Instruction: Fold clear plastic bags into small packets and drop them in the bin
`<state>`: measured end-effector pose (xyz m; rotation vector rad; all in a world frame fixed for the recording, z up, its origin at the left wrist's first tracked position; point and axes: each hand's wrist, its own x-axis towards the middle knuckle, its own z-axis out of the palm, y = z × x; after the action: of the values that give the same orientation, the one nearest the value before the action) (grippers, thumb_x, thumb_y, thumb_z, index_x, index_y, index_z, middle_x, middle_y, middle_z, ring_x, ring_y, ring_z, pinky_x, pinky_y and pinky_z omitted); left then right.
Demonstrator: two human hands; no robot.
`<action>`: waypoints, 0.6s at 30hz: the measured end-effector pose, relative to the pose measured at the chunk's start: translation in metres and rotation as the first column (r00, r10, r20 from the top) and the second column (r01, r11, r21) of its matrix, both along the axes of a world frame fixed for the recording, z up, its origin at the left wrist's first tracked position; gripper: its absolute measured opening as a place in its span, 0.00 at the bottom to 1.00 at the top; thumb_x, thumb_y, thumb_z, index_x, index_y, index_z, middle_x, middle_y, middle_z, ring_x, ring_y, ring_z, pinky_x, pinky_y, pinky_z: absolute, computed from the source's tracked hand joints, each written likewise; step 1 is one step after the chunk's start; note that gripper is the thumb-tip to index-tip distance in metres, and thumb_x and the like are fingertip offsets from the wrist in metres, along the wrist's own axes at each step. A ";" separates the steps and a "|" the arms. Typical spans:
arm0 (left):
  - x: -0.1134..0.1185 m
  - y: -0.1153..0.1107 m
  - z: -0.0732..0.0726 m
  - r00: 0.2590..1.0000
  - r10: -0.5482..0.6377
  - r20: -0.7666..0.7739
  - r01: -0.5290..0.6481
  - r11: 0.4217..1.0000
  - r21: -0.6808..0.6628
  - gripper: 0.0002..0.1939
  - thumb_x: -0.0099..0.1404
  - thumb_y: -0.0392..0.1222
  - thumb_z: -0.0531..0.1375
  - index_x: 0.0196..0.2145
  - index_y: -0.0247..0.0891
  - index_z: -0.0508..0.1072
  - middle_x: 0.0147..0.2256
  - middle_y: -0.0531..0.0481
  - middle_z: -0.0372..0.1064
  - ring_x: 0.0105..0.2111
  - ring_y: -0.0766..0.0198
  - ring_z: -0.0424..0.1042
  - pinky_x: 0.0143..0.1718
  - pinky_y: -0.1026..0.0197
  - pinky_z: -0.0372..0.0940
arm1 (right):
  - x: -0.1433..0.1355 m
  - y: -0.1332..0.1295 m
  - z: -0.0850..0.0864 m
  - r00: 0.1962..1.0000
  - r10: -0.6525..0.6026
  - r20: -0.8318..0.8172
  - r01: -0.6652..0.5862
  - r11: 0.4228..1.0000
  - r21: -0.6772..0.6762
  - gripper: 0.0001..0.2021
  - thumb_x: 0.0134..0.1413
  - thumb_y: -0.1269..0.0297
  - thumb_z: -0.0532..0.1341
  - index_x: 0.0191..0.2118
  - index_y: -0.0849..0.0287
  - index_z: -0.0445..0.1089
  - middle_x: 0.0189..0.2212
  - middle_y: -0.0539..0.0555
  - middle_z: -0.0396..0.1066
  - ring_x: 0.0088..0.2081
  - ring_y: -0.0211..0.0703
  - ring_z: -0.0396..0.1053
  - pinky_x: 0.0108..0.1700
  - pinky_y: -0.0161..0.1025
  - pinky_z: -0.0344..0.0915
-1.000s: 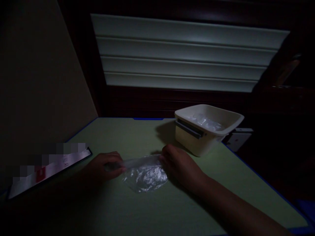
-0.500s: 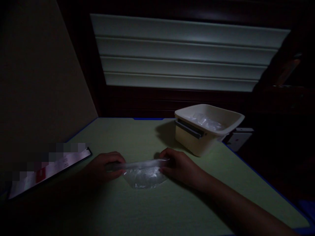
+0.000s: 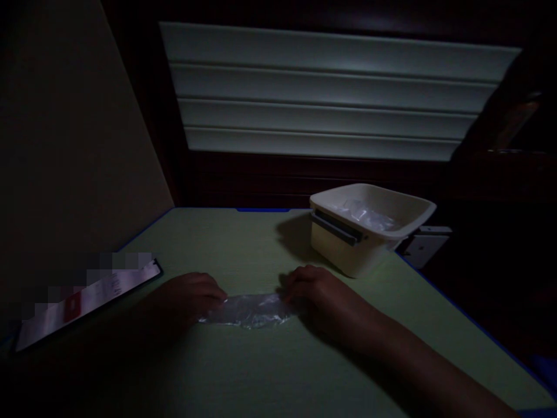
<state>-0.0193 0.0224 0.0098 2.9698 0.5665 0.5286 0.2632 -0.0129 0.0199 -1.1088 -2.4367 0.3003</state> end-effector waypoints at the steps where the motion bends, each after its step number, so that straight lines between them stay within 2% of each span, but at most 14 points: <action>1: 0.000 -0.001 0.001 1.000 0.009 -0.026 -0.008 0.999 0.031 0.10 0.59 0.25 0.53 0.34 0.35 0.70 0.36 0.50 0.71 0.36 0.63 0.66 0.37 0.62 0.59 | 0.000 -0.001 0.001 1.000 -0.023 0.014 0.022 1.000 0.021 0.13 0.49 0.76 0.55 0.37 0.57 0.73 0.38 0.56 0.71 0.39 0.46 0.69 0.42 0.44 0.66; 4: 0.002 -0.002 0.000 0.997 0.027 -0.072 -0.020 0.995 0.099 0.10 0.59 0.26 0.54 0.36 0.35 0.70 0.37 0.50 0.71 0.36 0.63 0.65 0.38 0.62 0.59 | -0.004 -0.008 0.004 0.995 -0.098 -0.015 0.099 0.989 0.112 0.17 0.52 0.76 0.52 0.46 0.61 0.68 0.44 0.62 0.69 0.45 0.50 0.67 0.45 0.49 0.65; 7: 0.002 -0.003 -0.001 0.994 0.027 -0.108 -0.010 0.989 0.149 0.08 0.59 0.27 0.56 0.36 0.35 0.70 0.35 0.50 0.71 0.35 0.62 0.65 0.37 0.60 0.58 | -0.019 -0.022 0.006 0.997 -0.074 -0.020 0.076 0.986 0.149 0.19 0.57 0.72 0.48 0.54 0.63 0.62 0.51 0.63 0.64 0.51 0.48 0.63 0.50 0.47 0.63; 11: 0.001 -0.005 0.000 0.990 0.050 -0.131 -0.022 0.978 0.207 0.06 0.61 0.29 0.55 0.36 0.35 0.69 0.35 0.49 0.70 0.35 0.61 0.65 0.38 0.59 0.58 | -0.039 -0.043 0.010 0.981 0.087 0.174 -0.086 0.996 -0.014 0.29 0.56 0.56 0.53 0.60 0.67 0.52 0.58 0.66 0.53 0.58 0.54 0.53 0.56 0.50 0.57; 14: 0.001 -0.006 0.003 0.994 0.037 -0.102 -0.014 0.976 0.218 0.08 0.63 0.30 0.54 0.40 0.35 0.67 0.38 0.47 0.69 0.37 0.60 0.65 0.39 0.58 0.58 | -0.042 -0.050 0.012 0.956 0.169 0.239 -0.136 0.979 -0.151 0.31 0.56 0.53 0.53 0.61 0.66 0.49 0.59 0.67 0.46 0.60 0.56 0.45 0.57 0.54 0.51; 18: 0.000 -0.008 0.007 0.995 0.000 -0.103 0.020 0.981 0.195 0.08 0.65 0.32 0.50 0.40 0.36 0.67 0.38 0.47 0.70 0.38 0.61 0.66 0.41 0.58 0.58 | -0.032 -0.042 0.008 0.963 0.195 0.185 -0.158 0.968 -0.197 0.33 0.56 0.52 0.53 0.62 0.62 0.44 0.60 0.65 0.42 0.61 0.56 0.41 0.58 0.57 0.45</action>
<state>-0.0189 0.0148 0.0170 3.2003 0.5364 0.4587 0.2308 -0.0551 0.0274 -1.0400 -2.7432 0.4965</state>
